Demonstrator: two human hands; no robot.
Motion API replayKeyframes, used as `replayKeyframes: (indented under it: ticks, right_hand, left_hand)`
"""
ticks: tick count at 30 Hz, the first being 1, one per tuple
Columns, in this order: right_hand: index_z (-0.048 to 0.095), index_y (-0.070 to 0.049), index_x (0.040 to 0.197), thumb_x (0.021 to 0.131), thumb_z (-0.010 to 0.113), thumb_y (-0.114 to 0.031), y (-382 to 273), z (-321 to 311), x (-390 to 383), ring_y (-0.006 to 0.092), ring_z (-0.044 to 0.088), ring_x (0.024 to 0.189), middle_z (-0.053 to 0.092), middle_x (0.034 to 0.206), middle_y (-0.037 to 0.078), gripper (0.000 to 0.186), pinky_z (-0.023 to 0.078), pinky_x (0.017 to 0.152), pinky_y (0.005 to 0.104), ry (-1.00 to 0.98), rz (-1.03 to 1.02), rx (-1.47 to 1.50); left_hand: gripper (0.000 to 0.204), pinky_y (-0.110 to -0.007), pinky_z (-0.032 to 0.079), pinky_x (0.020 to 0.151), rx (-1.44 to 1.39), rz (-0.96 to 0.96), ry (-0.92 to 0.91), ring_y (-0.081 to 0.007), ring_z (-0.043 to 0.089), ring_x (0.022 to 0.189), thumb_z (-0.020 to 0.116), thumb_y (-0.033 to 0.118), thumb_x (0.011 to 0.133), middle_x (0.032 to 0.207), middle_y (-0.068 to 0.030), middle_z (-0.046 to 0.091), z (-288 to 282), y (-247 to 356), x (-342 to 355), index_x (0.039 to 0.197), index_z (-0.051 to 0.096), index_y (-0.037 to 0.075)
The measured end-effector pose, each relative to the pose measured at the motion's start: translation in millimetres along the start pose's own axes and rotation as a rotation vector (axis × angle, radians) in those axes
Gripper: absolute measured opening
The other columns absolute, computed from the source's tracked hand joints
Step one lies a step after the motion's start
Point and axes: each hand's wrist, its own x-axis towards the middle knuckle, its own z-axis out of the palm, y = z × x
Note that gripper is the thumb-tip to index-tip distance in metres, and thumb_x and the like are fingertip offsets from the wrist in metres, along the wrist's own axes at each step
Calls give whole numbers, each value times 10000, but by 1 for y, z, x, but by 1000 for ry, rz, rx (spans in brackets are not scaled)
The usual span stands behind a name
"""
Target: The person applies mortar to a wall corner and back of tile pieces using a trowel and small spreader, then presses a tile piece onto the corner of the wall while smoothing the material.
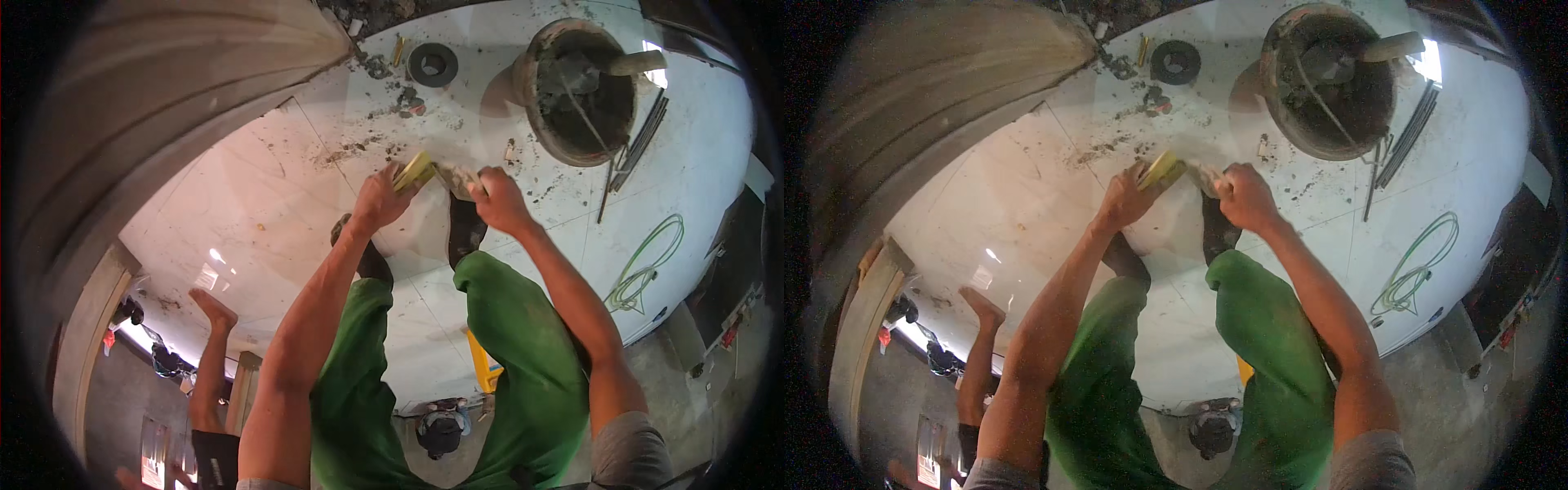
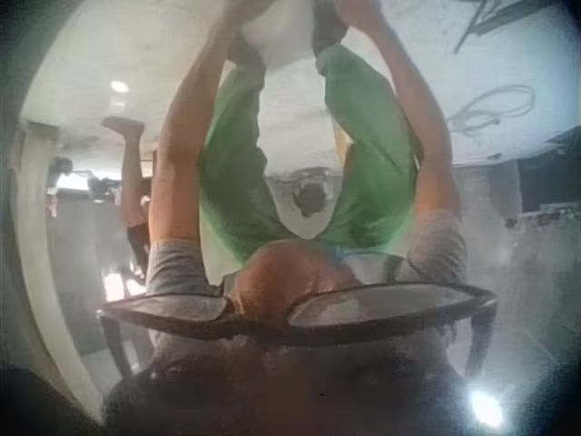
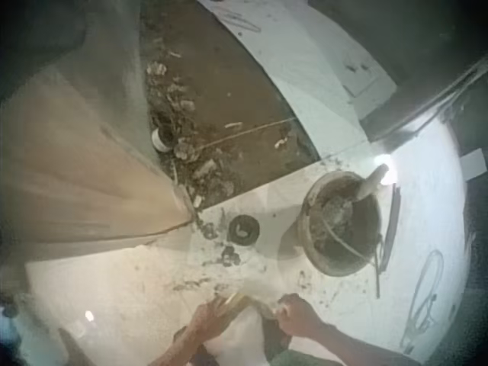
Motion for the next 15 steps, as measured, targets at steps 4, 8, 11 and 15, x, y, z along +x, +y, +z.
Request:
replayKeyframes:
  ticks: [4,8,11,15]
  right_hand:
    - [623,-32,1383,990,683,-293,-13,-18,39,474,565,1308,586,1367,223,476,488,1092,548,131,-66,-209]
    - [523,-36,1509,969,696,-281,-56,-31,60,512,523,1353,499,1484,279,617,462,1122,568,483,-275,-241]
    - [412,-73,1610,969,690,-289,-90,-42,92,533,473,1395,407,1583,292,731,418,1156,606,670,-381,-373]
    - [380,-121,1643,959,678,-285,-106,-54,138,524,437,1418,354,1636,262,764,395,1151,639,724,-402,-488]
  left_hand:
    - [530,-466,512,1027,331,298,188,-456,586,1252,833,246,868,1328,-250,619,8,-12,33,1329,653,56]
    - [654,-511,474,1078,468,475,381,-445,549,1219,825,197,872,1291,-228,585,12,-20,21,1461,579,51]
    - [698,-549,455,1083,485,523,403,-470,520,1234,816,177,875,1358,-252,533,0,-18,24,1504,538,57]
    - [703,-553,443,1118,468,575,329,-481,507,1283,801,165,887,1393,-264,519,-22,-9,36,1516,509,51]
